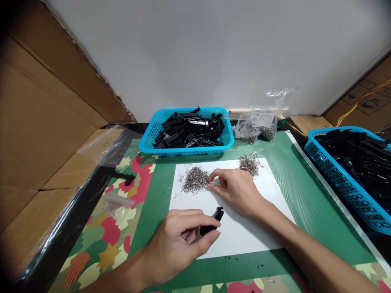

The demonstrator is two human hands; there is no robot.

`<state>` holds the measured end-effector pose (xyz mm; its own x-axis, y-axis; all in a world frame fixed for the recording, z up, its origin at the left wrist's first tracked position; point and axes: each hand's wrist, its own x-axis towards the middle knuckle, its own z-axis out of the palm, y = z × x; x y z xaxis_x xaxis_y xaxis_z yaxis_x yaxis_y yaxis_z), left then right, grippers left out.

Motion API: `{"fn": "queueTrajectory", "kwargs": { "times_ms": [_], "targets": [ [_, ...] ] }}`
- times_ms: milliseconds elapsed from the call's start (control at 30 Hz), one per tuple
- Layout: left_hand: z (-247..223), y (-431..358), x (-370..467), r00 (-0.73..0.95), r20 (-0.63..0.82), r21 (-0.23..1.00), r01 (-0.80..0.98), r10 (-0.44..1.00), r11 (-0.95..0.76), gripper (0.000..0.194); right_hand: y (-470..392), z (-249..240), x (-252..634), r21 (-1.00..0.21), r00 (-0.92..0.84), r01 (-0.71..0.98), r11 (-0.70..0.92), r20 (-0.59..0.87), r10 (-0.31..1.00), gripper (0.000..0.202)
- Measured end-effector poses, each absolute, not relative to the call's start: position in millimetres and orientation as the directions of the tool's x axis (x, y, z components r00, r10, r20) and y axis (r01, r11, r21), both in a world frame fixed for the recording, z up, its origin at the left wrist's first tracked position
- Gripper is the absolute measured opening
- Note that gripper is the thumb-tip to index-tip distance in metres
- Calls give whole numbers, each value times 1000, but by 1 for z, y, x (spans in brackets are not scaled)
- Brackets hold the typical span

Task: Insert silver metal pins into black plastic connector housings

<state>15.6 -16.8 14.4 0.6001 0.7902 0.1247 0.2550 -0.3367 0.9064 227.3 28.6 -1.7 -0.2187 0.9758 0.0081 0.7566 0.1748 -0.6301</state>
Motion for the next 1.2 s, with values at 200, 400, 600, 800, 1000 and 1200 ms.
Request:
{"fn": "queueTrajectory", "kwargs": {
  "times_ms": [200,400,600,800,1000,1200],
  "targets": [
    [12,-15,15,601,124,909,251,789,-334,15,32,3,222,-615,-195,775,143,-18,981,12],
    [14,-14,16,588,117,919,242,800,-312,15,34,9,232,-672,-275,716,191,-20,961,10],
    [15,-14,16,533,110,925,254,839,-282,16,33,15,242,-826,-315,545,145,-41,948,18],
    [14,-13,16,490,100,923,278,866,-264,18,31,11,241,-810,-292,568,146,-33,956,11],
    [12,-15,15,521,74,928,276,851,-250,17,30,9,235,-731,-261,665,153,-35,965,12],
    [13,-14,16,537,53,929,283,842,-239,15,30,7,230,-661,-254,734,156,-54,966,13]
  ]
}}
